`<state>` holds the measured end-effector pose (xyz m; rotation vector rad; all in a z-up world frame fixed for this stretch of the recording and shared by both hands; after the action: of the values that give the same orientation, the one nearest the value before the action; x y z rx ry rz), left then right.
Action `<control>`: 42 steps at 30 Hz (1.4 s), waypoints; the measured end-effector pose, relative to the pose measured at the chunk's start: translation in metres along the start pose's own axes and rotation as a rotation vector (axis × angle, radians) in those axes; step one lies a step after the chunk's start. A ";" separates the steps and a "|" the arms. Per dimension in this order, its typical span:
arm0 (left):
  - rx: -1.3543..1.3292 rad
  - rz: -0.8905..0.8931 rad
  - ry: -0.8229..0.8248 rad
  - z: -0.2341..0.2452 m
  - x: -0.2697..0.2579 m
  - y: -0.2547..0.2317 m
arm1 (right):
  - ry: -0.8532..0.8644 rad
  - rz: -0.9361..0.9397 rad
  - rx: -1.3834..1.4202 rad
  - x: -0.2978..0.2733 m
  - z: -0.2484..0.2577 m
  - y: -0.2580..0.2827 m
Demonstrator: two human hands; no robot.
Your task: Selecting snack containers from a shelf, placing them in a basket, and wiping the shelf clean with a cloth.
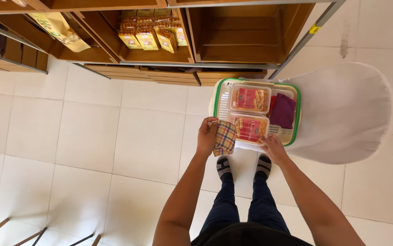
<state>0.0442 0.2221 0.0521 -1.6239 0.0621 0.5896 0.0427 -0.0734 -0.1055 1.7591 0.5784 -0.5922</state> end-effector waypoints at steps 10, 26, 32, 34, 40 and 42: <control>0.432 -0.533 0.218 -0.043 -0.073 -0.100 | 0.118 0.035 0.178 -0.146 -0.049 0.086; 0.839 -0.878 -0.096 -0.037 -0.151 -0.136 | 0.290 0.157 0.193 -0.197 -0.105 0.166; 0.929 -0.970 -0.172 -0.056 -0.125 -0.127 | 0.308 0.151 0.119 -0.206 -0.109 0.195; 0.965 -1.053 -0.174 -0.060 -0.128 -0.131 | 0.319 0.161 0.090 -0.198 -0.105 0.202; 0.738 -1.254 -0.007 -0.051 -0.147 -0.154 | 0.313 0.162 0.073 -0.199 -0.095 0.217; 0.736 -1.245 -0.178 -0.040 -0.141 -0.170 | 0.303 0.132 0.085 -0.212 -0.099 0.226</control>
<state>0.0001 0.1689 0.2653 -0.6454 -0.7345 -0.2648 0.0399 -0.0504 0.2191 1.9672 0.6460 -0.2628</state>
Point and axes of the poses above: each hand's wrist, its own x-axis towards the middle knuckle, its own z-axis out of the back of the hand, y = z × x, the point moved 5 cm from there along x, towards the middle knuckle, and after that the axes turned 3 degrees about -x, right-handed, at the moved point
